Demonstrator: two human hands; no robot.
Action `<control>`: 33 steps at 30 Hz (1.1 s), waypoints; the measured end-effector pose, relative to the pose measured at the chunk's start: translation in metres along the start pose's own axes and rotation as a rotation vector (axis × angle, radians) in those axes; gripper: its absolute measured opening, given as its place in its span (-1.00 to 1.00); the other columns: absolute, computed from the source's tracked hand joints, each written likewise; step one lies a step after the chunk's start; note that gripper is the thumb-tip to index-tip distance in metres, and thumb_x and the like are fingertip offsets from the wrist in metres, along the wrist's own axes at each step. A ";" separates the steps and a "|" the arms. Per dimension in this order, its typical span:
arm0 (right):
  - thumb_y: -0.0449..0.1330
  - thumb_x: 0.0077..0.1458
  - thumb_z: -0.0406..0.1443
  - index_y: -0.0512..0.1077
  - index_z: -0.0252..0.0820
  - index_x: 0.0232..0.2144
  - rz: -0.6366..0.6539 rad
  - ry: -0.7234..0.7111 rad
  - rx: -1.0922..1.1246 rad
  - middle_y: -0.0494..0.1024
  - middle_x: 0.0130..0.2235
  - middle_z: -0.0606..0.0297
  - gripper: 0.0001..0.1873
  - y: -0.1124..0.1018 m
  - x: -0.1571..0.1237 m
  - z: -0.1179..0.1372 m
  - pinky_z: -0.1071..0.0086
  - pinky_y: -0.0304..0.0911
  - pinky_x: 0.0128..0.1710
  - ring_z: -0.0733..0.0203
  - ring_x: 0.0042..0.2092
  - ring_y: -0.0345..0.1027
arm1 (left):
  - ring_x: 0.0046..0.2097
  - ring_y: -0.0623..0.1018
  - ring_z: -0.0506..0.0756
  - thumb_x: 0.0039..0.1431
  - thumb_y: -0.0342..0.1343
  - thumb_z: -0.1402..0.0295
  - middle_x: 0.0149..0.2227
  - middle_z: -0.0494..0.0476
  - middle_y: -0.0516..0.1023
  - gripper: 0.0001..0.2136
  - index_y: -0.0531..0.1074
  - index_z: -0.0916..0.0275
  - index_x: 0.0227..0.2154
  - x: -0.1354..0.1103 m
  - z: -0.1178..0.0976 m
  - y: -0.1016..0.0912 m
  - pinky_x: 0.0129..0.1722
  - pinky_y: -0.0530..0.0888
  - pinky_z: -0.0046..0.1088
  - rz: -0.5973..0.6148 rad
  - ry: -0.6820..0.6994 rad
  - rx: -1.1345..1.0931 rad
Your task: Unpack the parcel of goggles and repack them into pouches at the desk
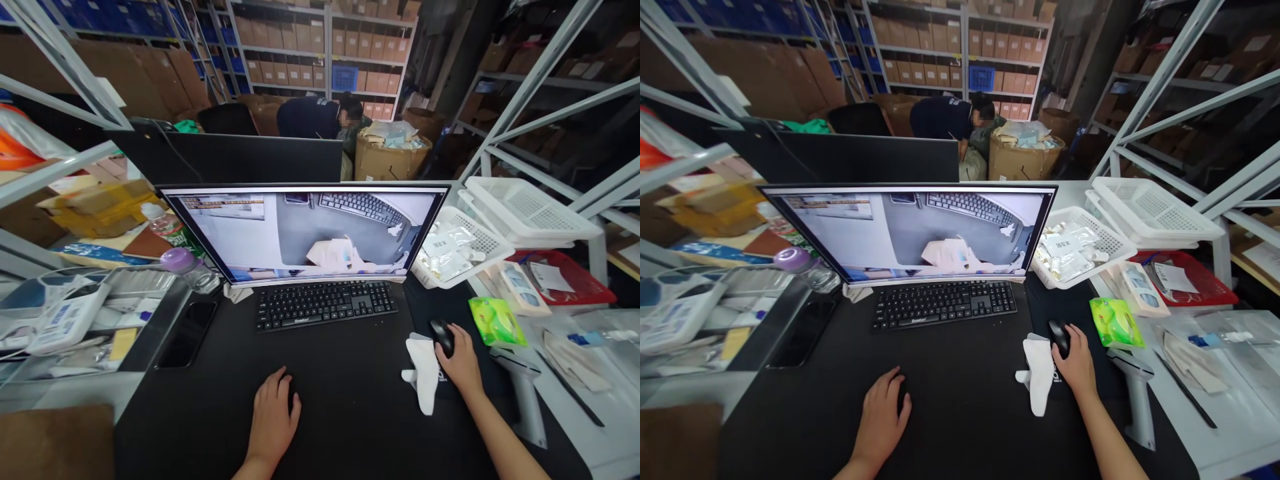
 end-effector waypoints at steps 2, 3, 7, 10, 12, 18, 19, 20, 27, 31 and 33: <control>0.14 0.18 -0.08 0.26 -0.23 0.17 -0.009 -0.013 -0.001 0.34 0.16 -0.10 -0.42 0.001 0.000 -0.001 -0.10 0.36 0.14 -0.20 0.16 0.32 | 0.08 0.49 0.27 0.29 -0.01 0.34 0.06 0.31 0.49 -0.76 0.46 0.27 -0.08 0.000 0.000 0.000 0.04 0.49 -0.07 0.010 -0.002 -0.005; 0.14 0.18 -0.08 0.26 -0.24 0.17 -0.012 -0.015 -0.001 0.35 0.15 -0.10 -0.42 0.001 0.000 -0.001 -0.10 0.36 0.13 -0.20 0.16 0.33 | 0.08 0.49 0.27 0.29 -0.01 0.34 0.06 0.31 0.49 -0.76 0.46 0.28 -0.08 0.000 0.000 -0.001 0.04 0.49 -0.07 0.010 0.002 -0.003; 0.13 0.18 -0.08 0.27 -0.23 0.16 -0.013 0.012 0.000 0.35 0.16 -0.10 -0.43 -0.001 0.000 0.000 -0.10 0.38 0.12 -0.21 0.15 0.34 | 0.07 0.49 0.27 0.29 0.00 0.36 0.05 0.32 0.48 -0.78 0.44 0.27 -0.08 0.001 -0.003 -0.003 0.03 0.50 -0.07 -0.008 0.026 0.011; 0.12 0.18 -0.09 0.27 -0.23 0.16 -0.017 0.017 0.005 0.35 0.16 -0.12 -0.43 -0.003 0.001 0.002 -0.10 0.38 0.12 -0.22 0.16 0.33 | 0.07 0.49 0.27 0.29 -0.01 0.36 0.05 0.31 0.48 -0.79 0.43 0.27 -0.09 0.001 -0.004 -0.004 0.02 0.50 -0.07 -0.016 0.038 0.019; 0.12 0.18 -0.09 0.27 -0.23 0.16 -0.020 0.012 0.009 0.35 0.16 -0.13 -0.43 -0.004 0.001 0.002 -0.11 0.37 0.12 -0.22 0.17 0.33 | 0.06 0.49 0.27 0.29 -0.01 0.37 0.04 0.31 0.48 -0.79 0.42 0.27 -0.09 0.001 -0.005 -0.004 0.00 0.51 -0.07 -0.021 0.048 0.027; 0.13 0.17 -0.09 0.26 -0.21 0.16 -0.018 0.029 0.017 0.36 0.17 -0.10 -0.43 -0.004 0.001 0.000 -0.09 0.39 0.10 -0.21 0.15 0.35 | 0.05 0.49 0.27 0.29 -0.01 0.37 0.03 0.31 0.47 -0.79 0.41 0.27 -0.09 0.001 -0.007 -0.004 -0.01 0.51 -0.07 -0.040 0.069 0.044; 0.13 0.17 -0.09 0.26 -0.21 0.16 -0.020 0.030 0.018 0.36 0.17 -0.10 -0.43 -0.004 0.001 -0.001 -0.09 0.40 0.10 -0.21 0.15 0.35 | 0.06 0.49 0.28 0.29 -0.01 0.36 0.03 0.31 0.47 -0.79 0.41 0.27 -0.09 0.001 -0.007 -0.004 -0.01 0.51 -0.07 -0.043 0.070 0.043; 0.13 0.17 -0.09 0.27 -0.21 0.15 -0.022 0.029 0.017 0.36 0.16 -0.11 -0.43 -0.004 0.001 -0.001 -0.10 0.40 0.09 -0.21 0.14 0.36 | 0.06 0.49 0.28 0.29 -0.01 0.36 0.03 0.31 0.47 -0.80 0.40 0.27 -0.09 0.001 -0.007 -0.004 -0.01 0.51 -0.07 -0.045 0.070 0.043; 0.13 0.17 -0.09 0.27 -0.24 0.15 -0.027 0.015 0.012 0.37 0.16 -0.13 -0.44 -0.004 0.002 -0.002 -0.09 0.40 0.09 -0.21 0.14 0.35 | 0.06 0.50 0.27 0.29 -0.02 0.35 0.04 0.30 0.48 -0.79 0.41 0.25 -0.08 0.001 -0.006 -0.002 0.00 0.50 -0.07 -0.036 0.062 0.034; 0.13 0.17 -0.10 0.27 -0.24 0.15 -0.025 0.022 0.016 0.37 0.15 -0.13 -0.44 -0.004 0.002 -0.002 -0.10 0.40 0.09 -0.21 0.15 0.34 | 0.06 0.50 0.28 0.30 -0.02 0.34 0.04 0.31 0.48 -0.79 0.41 0.25 -0.08 0.001 -0.007 -0.003 0.00 0.51 -0.06 -0.035 0.064 0.035; 0.13 0.17 -0.10 0.26 -0.24 0.16 -0.029 0.015 0.022 0.37 0.15 -0.13 -0.43 -0.005 0.002 -0.002 -0.10 0.39 0.11 -0.21 0.17 0.33 | 0.06 0.50 0.28 0.30 -0.03 0.34 0.03 0.31 0.48 -0.79 0.41 0.26 -0.08 0.001 -0.007 -0.004 -0.01 0.51 -0.06 -0.038 0.066 0.035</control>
Point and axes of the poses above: each hand's wrist, its own x-axis towards the middle knuckle, its own y-axis out of the palm, z = x × y, the point moved 6 cm from there along x, towards the middle knuckle
